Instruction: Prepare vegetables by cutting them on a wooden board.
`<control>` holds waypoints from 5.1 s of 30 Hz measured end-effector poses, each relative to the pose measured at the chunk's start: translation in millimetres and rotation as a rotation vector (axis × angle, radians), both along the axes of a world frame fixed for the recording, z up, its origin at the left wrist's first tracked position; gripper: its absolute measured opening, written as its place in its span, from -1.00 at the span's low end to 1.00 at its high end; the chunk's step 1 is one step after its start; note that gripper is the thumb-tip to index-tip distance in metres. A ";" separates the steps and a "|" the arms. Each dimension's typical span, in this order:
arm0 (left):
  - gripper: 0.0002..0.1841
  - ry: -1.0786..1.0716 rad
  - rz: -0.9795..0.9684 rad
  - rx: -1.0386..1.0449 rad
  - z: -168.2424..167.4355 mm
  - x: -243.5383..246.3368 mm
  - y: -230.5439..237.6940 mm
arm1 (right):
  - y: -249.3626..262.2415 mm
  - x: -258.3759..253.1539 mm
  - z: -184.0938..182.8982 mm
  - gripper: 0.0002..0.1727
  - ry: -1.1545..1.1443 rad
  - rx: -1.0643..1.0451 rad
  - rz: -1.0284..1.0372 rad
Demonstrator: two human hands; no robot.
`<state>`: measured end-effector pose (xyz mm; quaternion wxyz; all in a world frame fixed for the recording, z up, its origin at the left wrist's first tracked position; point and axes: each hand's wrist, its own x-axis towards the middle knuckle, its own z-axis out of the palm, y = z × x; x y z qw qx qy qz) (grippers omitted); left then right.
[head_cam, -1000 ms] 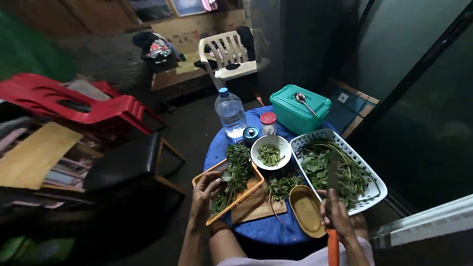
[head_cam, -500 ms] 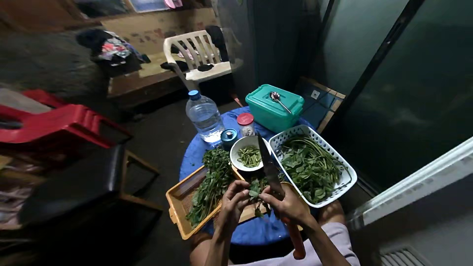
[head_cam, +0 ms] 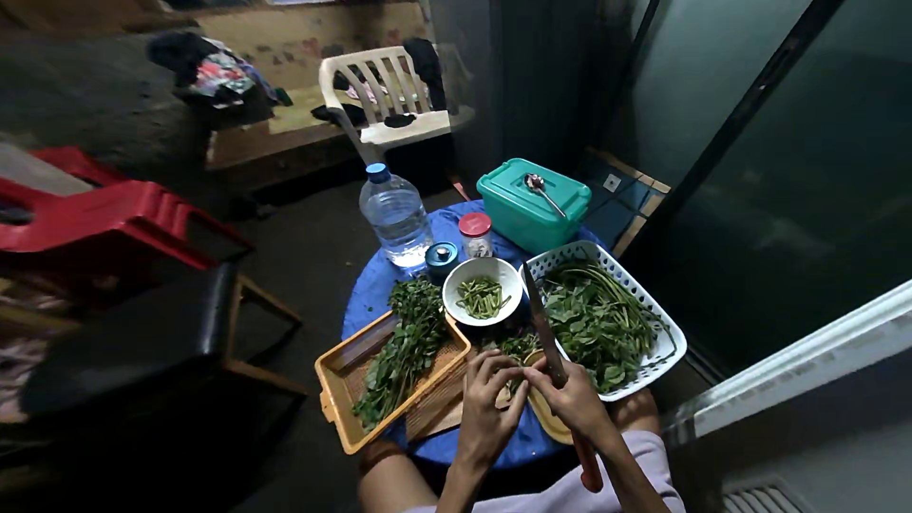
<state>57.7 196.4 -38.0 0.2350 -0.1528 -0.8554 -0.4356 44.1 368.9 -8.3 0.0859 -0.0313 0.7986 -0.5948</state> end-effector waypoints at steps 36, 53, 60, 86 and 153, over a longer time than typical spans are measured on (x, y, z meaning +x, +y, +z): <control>-0.41 -0.676 -0.325 -0.331 -26.9 -122.2 120.2 | 105.8 1.0 -52.4 -0.68 -0.102 0.002 -0.629; -0.72 -0.958 0.694 -0.104 -65.9 -36.6 -211.7 | -30.1 -68.4 -43.1 -0.29 -0.010 0.235 0.008; -0.67 -1.036 0.714 -0.196 -93.5 -49.7 -216.6 | -33.0 -44.9 -52.4 -0.60 -0.075 0.167 0.085; -0.84 -0.308 0.090 0.529 20.7 4.3 -76.7 | -58.5 17.7 0.4 0.15 -0.083 -0.576 0.222; -0.69 -0.857 0.669 -0.002 -56.2 -58.3 -169.1 | 55.4 -30.4 -93.7 -0.26 -0.438 -0.145 -0.364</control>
